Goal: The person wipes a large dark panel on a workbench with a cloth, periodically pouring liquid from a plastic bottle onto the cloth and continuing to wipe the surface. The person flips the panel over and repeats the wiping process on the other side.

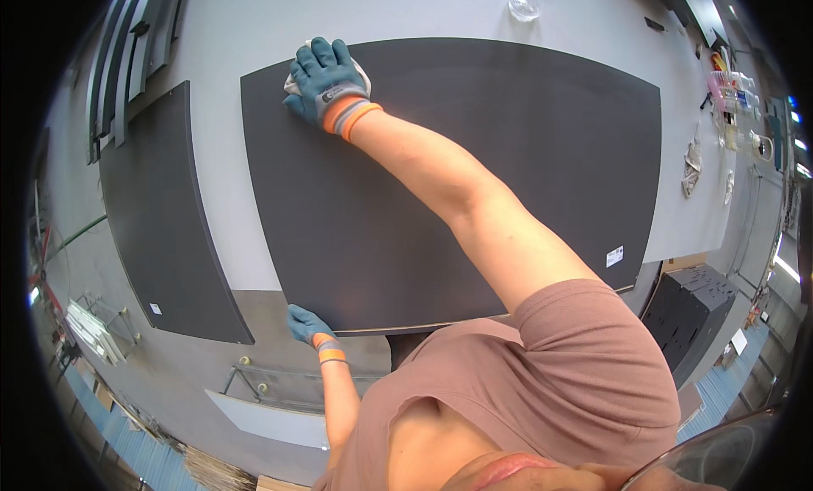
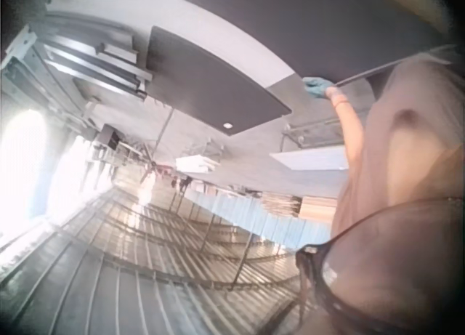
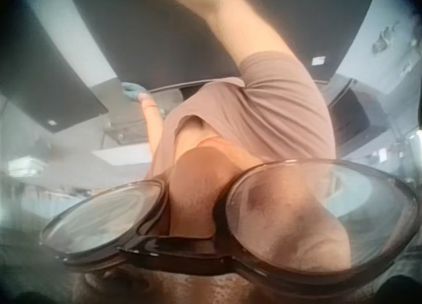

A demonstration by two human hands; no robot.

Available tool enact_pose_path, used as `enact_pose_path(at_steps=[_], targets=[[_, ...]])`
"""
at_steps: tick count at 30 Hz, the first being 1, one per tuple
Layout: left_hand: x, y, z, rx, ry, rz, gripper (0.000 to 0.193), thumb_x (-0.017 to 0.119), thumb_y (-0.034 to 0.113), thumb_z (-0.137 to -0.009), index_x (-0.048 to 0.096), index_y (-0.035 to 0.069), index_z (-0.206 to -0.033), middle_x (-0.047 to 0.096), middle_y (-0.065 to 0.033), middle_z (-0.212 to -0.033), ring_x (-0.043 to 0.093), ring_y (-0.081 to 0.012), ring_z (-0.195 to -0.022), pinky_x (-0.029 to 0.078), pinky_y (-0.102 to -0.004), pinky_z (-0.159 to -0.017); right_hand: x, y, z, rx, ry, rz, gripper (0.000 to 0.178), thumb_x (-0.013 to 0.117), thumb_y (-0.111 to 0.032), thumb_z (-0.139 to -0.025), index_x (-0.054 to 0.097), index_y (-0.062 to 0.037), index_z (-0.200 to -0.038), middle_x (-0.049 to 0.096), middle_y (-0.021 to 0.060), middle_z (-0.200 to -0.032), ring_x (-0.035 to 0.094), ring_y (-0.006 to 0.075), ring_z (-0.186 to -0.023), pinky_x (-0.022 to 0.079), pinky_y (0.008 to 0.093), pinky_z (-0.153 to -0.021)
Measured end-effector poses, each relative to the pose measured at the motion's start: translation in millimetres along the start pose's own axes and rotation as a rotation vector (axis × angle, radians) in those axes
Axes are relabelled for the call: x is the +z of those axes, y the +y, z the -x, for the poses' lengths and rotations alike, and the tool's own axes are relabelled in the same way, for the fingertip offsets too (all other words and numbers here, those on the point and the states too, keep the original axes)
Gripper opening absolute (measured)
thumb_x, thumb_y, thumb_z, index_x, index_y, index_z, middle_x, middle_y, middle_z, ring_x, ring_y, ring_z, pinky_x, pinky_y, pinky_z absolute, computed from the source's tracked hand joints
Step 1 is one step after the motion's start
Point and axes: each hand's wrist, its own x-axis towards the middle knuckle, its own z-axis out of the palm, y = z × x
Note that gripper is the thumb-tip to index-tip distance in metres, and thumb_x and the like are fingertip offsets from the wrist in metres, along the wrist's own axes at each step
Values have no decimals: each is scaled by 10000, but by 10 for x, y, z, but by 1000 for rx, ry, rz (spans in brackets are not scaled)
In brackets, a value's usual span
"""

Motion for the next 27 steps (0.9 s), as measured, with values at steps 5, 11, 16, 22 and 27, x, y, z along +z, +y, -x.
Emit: enact_pose_path(at_steps=[5,11,16,22,27], targets=[[-37,-1,-16,-27,4,46,561,578,444,-1126,710,-70,-1305,770,-240,-1254,739,-345,-1102,587,-434,-1002,-234,855,405,15,94,38,599,617,-560,-979,688,-152,-1412,612,116,-1532,493,355,-1486,333,571,-1257],[-10,230,65,-75,52,-145,589,555,482,-1117,727,-56,-1284,782,-245,-1234,751,-415,-1107,604,-470,-980,-1122,2785,1605,284,117,457,535,605,-526,-1011,719,-176,-1399,640,93,-1531,548,357,-1445,395,518,-1200],[29,219,67,-102,94,-180,617,513,518,-1118,742,-30,-1283,779,-246,-1246,743,-443,-1130,604,-495,-1004,-1052,2282,1419,334,-18,386,545,552,-537,-1033,716,-171,-1402,590,97,-1593,464,376,-1520,280,610,-1252],[10,238,20,-65,95,-217,639,499,543,-1115,738,-19,-1301,776,-252,-1246,741,-446,-1143,606,-504,-1009,-880,1619,932,158,-63,183,580,586,-602,-1012,700,-193,-1408,572,61,-1587,442,316,-1543,287,632,-1273],[3,248,54,-104,90,-260,633,500,542,-1114,745,-15,-1287,784,-250,-1223,747,-445,-1131,617,-502,-996,-1230,2599,1577,295,-2,322,504,616,-559,-1007,709,-252,-1395,576,45,-1595,486,312,-1501,309,611,-1224]])
